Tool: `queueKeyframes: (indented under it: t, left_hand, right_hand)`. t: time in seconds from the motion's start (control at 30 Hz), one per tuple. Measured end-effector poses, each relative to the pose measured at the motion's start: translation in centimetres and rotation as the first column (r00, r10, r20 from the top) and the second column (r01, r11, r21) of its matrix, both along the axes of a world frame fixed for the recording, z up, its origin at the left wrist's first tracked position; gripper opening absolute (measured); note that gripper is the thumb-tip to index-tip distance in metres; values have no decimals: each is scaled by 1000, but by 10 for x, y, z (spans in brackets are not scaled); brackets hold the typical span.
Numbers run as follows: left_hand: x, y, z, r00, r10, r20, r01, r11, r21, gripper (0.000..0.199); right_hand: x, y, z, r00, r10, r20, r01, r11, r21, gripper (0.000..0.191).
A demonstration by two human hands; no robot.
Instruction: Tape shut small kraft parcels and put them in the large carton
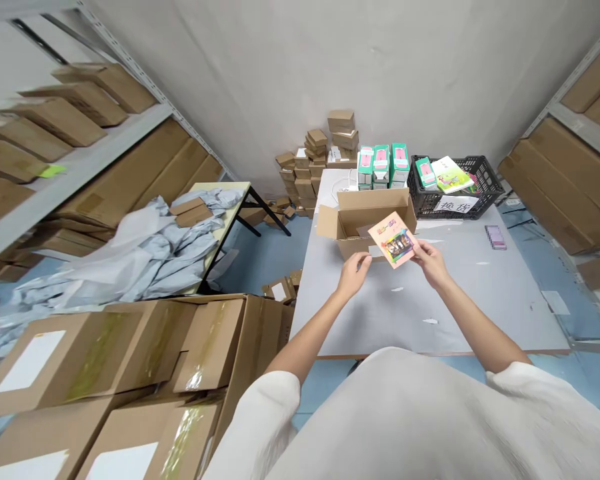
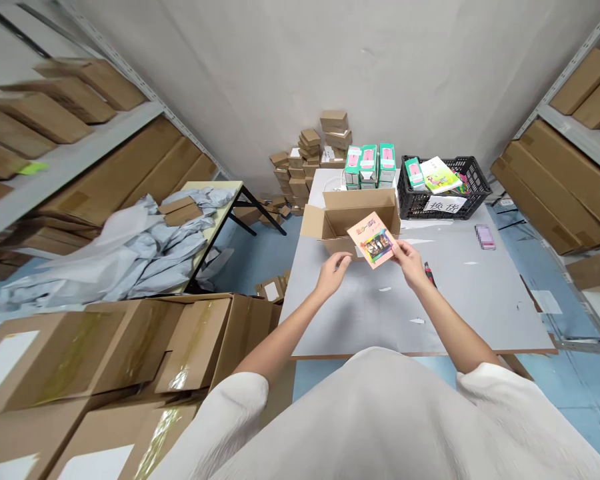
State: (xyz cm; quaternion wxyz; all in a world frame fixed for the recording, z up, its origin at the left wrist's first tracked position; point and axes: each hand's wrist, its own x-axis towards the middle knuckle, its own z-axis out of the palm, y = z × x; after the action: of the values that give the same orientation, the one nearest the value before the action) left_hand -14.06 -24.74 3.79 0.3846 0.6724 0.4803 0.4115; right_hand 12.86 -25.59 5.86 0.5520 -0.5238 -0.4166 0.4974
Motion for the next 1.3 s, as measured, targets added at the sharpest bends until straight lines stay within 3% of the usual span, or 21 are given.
queueKeyframes:
  t: [0.1, 0.23, 0.37, 0.5, 0.67, 0.7, 0.77, 0.87, 0.97, 1.03, 1.13, 1.23, 1.3]
  left_hand:
    - [10, -11, -11, 967, 33, 254, 9, 987, -162, 38]
    - [10, -27, -29, 914, 132, 384, 3, 943, -332, 38]
    - [5, -45, -46, 896, 181, 405, 17, 898, -440, 38]
    - [4, -54, -56, 911, 165, 378, 40, 877, -478, 38]
    - [16, -59, -54, 928, 304, 214, -180, 872, -456, 39]
    - [20, -60, -51, 921, 313, 232, -182, 872, -454, 40]
    - [30, -64, -45, 900, 269, 343, -73, 869, -490, 43]
    - [43, -69, -36, 839, 251, 482, 71, 828, -556, 48]
    - [47, -69, -32, 832, 285, 476, 41, 824, -566, 48]
    - [44, -66, -32, 831, 307, 464, 4, 830, -557, 47]
    - [36, -59, -34, 818, 338, 465, -18, 824, -566, 48]
    - [27, -52, -38, 809, 365, 460, -30, 807, -589, 56]
    - [24, -48, -41, 804, 385, 454, -42, 797, -602, 62]
  right_hand:
    - [-17, -25, -14, 998, 64, -13, -64, 996, -64, 60]
    - [-23, -51, -31, 988, 142, 65, -134, 984, -120, 51]
    - [-23, -70, -47, 966, 237, 105, -211, 954, -214, 48]
    - [-27, -79, -57, 968, 231, 101, -199, 945, -258, 54]
    - [-37, -83, -53, 950, 121, 289, -92, 990, -111, 44]
    - [-39, -84, -51, 923, 96, 372, -83, 995, -50, 38]
    - [-44, -88, -48, 823, 71, 564, -138, 988, 76, 26]
    - [-52, -92, -49, 594, 74, 801, -353, 919, 177, 21]
    - [-58, -95, -53, 418, 65, 906, -488, 858, 163, 24]
    - [-59, -96, -56, 381, 57, 923, -504, 849, 156, 22]
    - [-53, -91, -60, 471, 43, 881, -413, 894, 177, 29]
    - [-42, -79, -64, 669, 26, 743, -185, 974, 133, 37]
    - [-37, -69, -66, 807, 63, 587, -82, 997, 5, 44]
